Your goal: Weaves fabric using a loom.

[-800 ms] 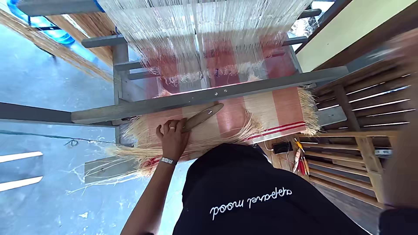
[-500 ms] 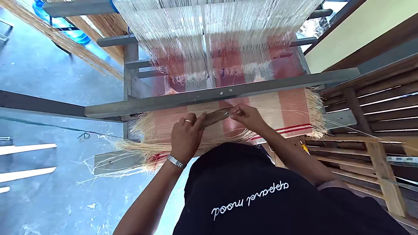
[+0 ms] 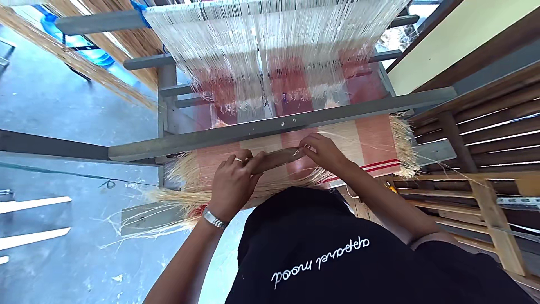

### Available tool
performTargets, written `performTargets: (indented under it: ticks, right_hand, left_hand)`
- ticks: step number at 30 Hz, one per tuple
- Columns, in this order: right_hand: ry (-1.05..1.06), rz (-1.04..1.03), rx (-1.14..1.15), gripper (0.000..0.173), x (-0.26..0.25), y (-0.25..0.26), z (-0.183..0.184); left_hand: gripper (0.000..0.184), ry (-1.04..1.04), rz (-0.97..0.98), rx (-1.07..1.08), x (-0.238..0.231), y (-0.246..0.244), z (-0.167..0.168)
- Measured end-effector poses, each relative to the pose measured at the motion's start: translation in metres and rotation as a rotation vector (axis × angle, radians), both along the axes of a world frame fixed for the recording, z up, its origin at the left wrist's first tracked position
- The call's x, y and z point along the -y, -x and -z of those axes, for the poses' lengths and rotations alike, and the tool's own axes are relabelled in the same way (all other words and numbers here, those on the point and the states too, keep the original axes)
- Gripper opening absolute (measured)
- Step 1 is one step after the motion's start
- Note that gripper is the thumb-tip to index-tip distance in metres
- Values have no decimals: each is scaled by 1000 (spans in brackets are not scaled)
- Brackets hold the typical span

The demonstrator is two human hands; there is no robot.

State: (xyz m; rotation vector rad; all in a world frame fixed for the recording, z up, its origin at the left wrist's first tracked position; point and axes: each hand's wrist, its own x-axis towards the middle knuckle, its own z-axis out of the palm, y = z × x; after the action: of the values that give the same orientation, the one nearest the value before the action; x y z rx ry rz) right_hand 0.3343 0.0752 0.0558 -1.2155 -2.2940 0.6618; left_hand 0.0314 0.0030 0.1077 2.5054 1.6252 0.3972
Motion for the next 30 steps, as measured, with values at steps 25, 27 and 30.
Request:
performTargets:
  ticks: [25, 27, 30]
  right_hand:
    - [-388, 1459, -1160, 19, 113, -317, -121]
    - [-342, 1509, -1220, 23, 96, -321, -108]
    - [-237, 1506, -1274, 30, 39, -311, -76]
  left_hand:
    - [31, 237, -837, 1487, -92, 16, 51]
    - [38, 217, -823, 1474, -120, 20, 50]
    - [57, 199, -816, 1361, -175, 27, 44]
